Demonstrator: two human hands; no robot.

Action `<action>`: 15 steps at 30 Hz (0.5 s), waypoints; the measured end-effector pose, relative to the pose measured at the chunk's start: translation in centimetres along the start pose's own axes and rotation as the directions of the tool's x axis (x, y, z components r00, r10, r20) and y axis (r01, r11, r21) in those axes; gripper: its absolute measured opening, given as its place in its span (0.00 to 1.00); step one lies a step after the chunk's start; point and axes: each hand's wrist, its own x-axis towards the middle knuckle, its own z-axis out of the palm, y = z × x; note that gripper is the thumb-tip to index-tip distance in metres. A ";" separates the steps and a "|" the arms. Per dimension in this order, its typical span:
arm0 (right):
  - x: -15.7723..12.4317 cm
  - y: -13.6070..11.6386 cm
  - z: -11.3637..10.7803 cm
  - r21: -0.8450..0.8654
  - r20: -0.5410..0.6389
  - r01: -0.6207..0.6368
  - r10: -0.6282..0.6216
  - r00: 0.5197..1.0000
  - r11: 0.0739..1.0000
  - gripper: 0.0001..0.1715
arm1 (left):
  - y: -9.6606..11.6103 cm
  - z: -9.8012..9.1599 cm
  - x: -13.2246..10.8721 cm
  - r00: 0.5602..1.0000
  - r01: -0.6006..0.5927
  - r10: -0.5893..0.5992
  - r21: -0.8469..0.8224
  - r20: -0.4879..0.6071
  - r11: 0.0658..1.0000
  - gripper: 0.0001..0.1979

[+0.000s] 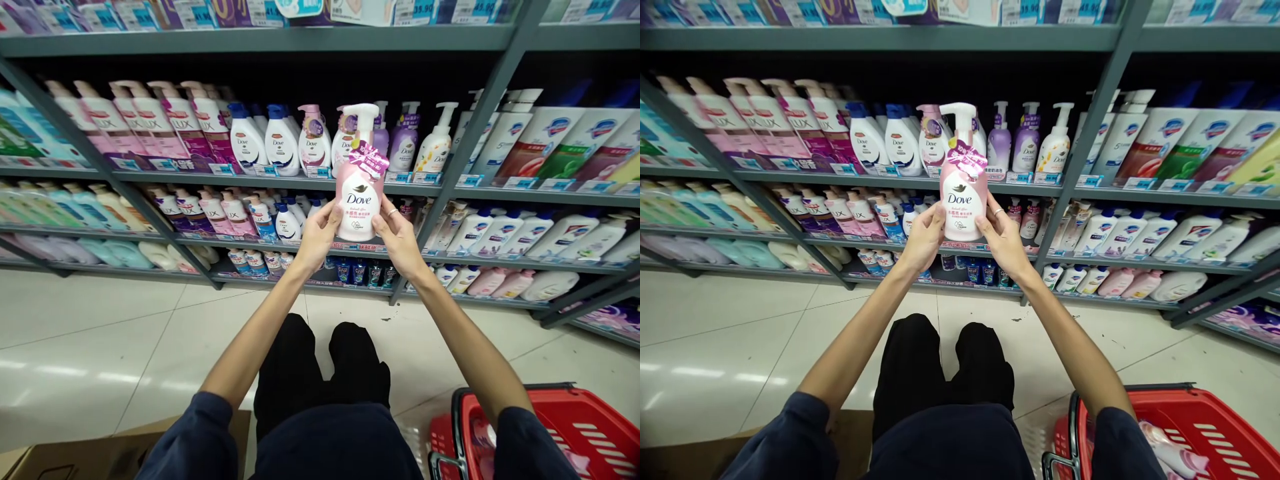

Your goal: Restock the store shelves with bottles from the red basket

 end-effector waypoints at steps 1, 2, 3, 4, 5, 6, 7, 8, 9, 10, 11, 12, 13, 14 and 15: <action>-0.1 0.2 -0.1 0.013 -0.003 -0.006 0.006 1.000 1.000 0.64 | -0.2 0.0 -0.1 1.000 0.003 -0.003 -0.004 0.001 1.000 0.40; -0.3 0.4 -0.2 0.025 -0.007 -0.016 0.016 1.000 1.000 0.64 | -0.4 0.0 -0.2 1.000 0.012 -0.012 -0.008 0.005 1.000 0.40; -0.6 0.7 -0.2 0.036 -0.009 -0.029 0.029 1.000 0.999 0.64 | -0.7 0.0 -0.4 1.000 0.024 -0.024 -0.012 0.009 1.000 0.39; -0.9 1.0 -0.3 0.048 -0.010 -0.043 0.043 0.999 0.998 0.65 | -1.1 -0.1 -0.6 0.999 0.040 -0.040 -0.016 0.013 0.999 0.39; -1.4 1.4 -0.3 0.063 -0.012 -0.058 0.059 0.998 0.996 0.66 | -1.6 -0.3 -1.0 0.998 0.059 -0.058 -0.022 0.015 0.998 0.38; -1.9 1.9 -0.2 0.081 -0.011 -0.076 0.077 0.997 0.994 0.66 | -2.2 -0.5 -1.5 0.996 0.083 -0.082 -0.028 0.019 0.996 0.38; -2.6 2.4 -0.1 0.101 -0.007 -0.097 0.098 0.995 0.990 0.66 | -2.9 -0.7 -2.2 0.994 0.110 -0.109 -0.036 0.018 0.993 0.38; -3.3 3.1 -0.1 0.124 0.000 -0.120 0.121 0.993 0.985 0.66 | -3.7 -1.0 -2.9 0.990 0.139 -0.139 -0.045 0.011 0.989 0.38; -4.1 3.8 0.1 0.146 0.010 -0.147 0.147 0.989 0.978 0.65 | -4.6 -1.3 -3.7 0.985 0.173 -0.173 -0.052 0.001 0.984 0.39; -5.0 4.7 0.2 0.167 0.022 -0.178 0.176 0.984 0.970 0.64 | -5.7 -1.6 -4.5 0.977 0.210 -0.211 -0.055 -0.011 0.976 0.39; -5.9 5.7 0.3 0.185 0.032 -0.211 0.209 0.977 0.960 0.64 | -6.7 -1.9 -5.5 0.968 0.248 -0.249 -0.054 -0.026 0.967 0.39; -6.8 6.8 0.3 0.200 0.040 -0.245 0.242 0.969 0.949 0.64 | -7.9 -2.1 -6.4 0.958 0.283 -0.285 -0.052 -0.041 0.958 0.40; -7.8 7.9 0.4 0.214 0.042 -0.277 0.275 0.961 0.937 0.64 | -9.0 -2.3 -7.3 0.947 0.314 -0.317 -0.050 -0.052 0.948 0.40; -8.7 8.9 0.4 0.227 0.040 -0.306 0.305 0.952 0.925 0.64 | -10.1 -2.4 -8.1 0.937 0.343 -0.345 -0.047 -0.058 0.938 0.41; -9.6 10.0 0.4 0.238 0.037 -0.331 0.332 0.943 0.913 0.64 | -11.1 -2.4 -8.9 0.928 0.364 -0.366 -0.044 -0.061 0.930 0.41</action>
